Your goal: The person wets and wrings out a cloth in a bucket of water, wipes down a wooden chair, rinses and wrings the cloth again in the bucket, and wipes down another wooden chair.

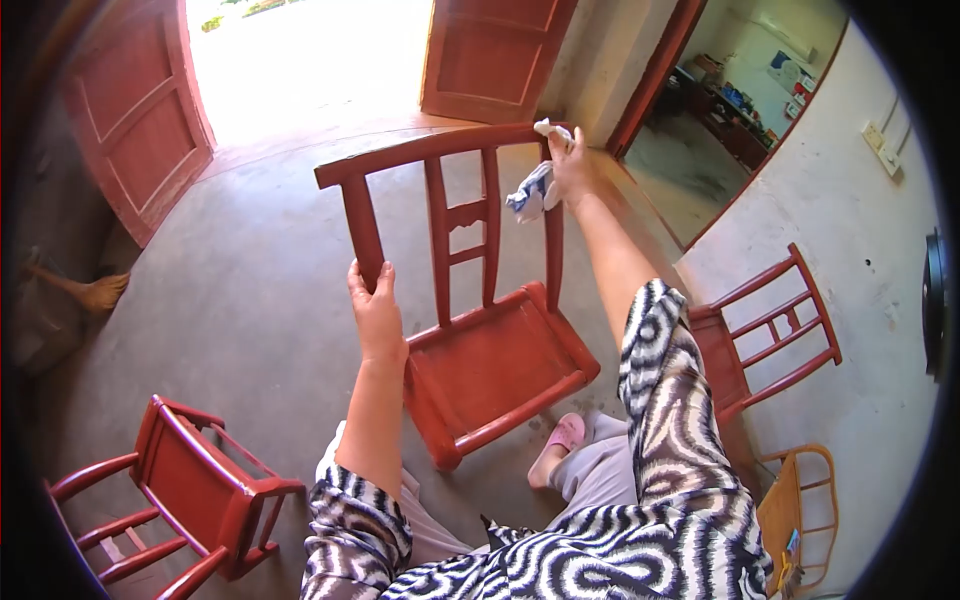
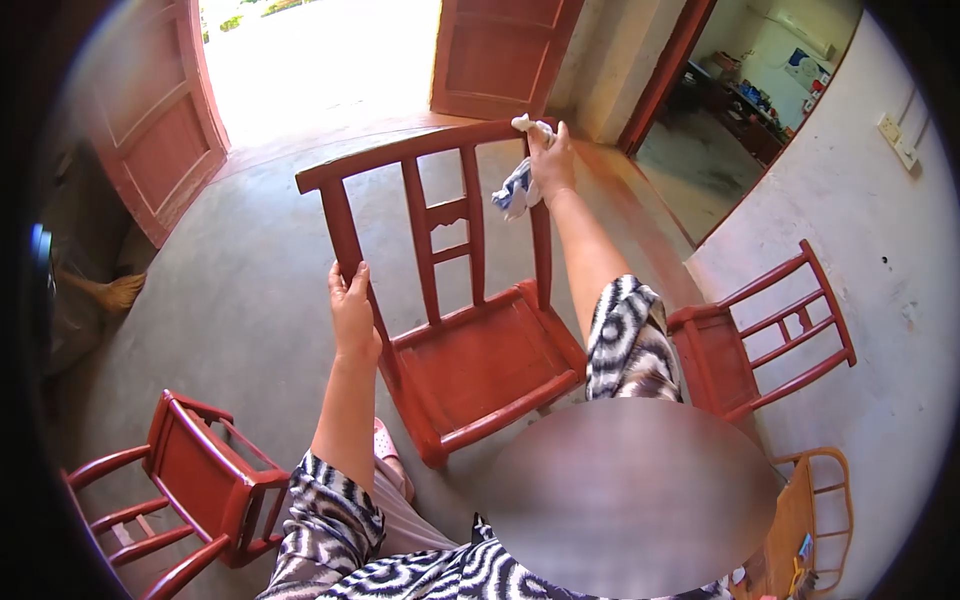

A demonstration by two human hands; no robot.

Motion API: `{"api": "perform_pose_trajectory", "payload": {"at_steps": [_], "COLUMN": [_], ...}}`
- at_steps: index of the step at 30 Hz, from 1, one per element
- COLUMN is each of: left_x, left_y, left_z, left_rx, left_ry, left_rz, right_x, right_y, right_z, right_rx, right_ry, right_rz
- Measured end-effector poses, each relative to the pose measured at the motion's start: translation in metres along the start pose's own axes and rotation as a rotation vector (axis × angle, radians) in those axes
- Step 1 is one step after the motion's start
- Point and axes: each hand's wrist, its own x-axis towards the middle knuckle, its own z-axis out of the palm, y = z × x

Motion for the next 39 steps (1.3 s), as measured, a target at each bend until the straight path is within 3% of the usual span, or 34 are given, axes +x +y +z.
{"api": "perform_pose_trajectory", "payload": {"at_steps": [2,3,4,6,12,14,17,20,22,28,30,39], "left_x": [0.005,0.008,0.011,0.013,0.012,0.014,0.016,0.018,0.010,0.018,0.008,0.007], "left_y": [-0.001,-0.001,-0.001,-0.003,-0.006,-0.009,-0.018,-0.019,-0.008,-0.006,0.004,0.023], "left_z": [-0.002,-0.003,-0.004,-0.003,0.003,0.004,0.006,0.008,0.003,-0.013,-0.011,-0.031], "left_rx": [0.011,0.006,0.016,0.035,0.063,0.054,0.049,0.040,-0.020,-0.085,-0.119,-0.124], "left_ry": [0.005,-0.006,0.002,-0.009,0.082,0.091,0.090,0.105,0.108,0.170,0.176,0.359], "left_rz": [-0.014,-0.027,-0.033,-0.045,0.000,-0.001,0.034,0.072,0.094,0.099,0.125,0.137], "right_x": [-0.020,-0.032,-0.040,-0.050,-0.093,-0.115,-0.170,-0.190,-0.186,-0.177,-0.171,-0.166], "right_y": [0.013,0.014,0.016,0.026,0.045,0.065,0.122,0.127,0.111,0.084,0.058,0.007], "right_z": [0.010,0.004,0.001,-0.007,-0.040,-0.055,-0.066,-0.071,-0.063,-0.081,-0.090,-0.122], "right_rx": [0.142,0.045,0.048,0.377,0.367,0.336,0.367,0.382,0.405,0.372,0.578,0.436], "right_ry": [-0.096,-0.015,-0.022,-0.144,-0.261,-0.485,-0.444,-0.402,-0.234,-0.286,-0.318,-0.449], "right_rz": [-0.094,-0.232,-0.221,-0.044,0.153,0.294,0.405,0.417,0.591,0.528,0.507,0.184]}}
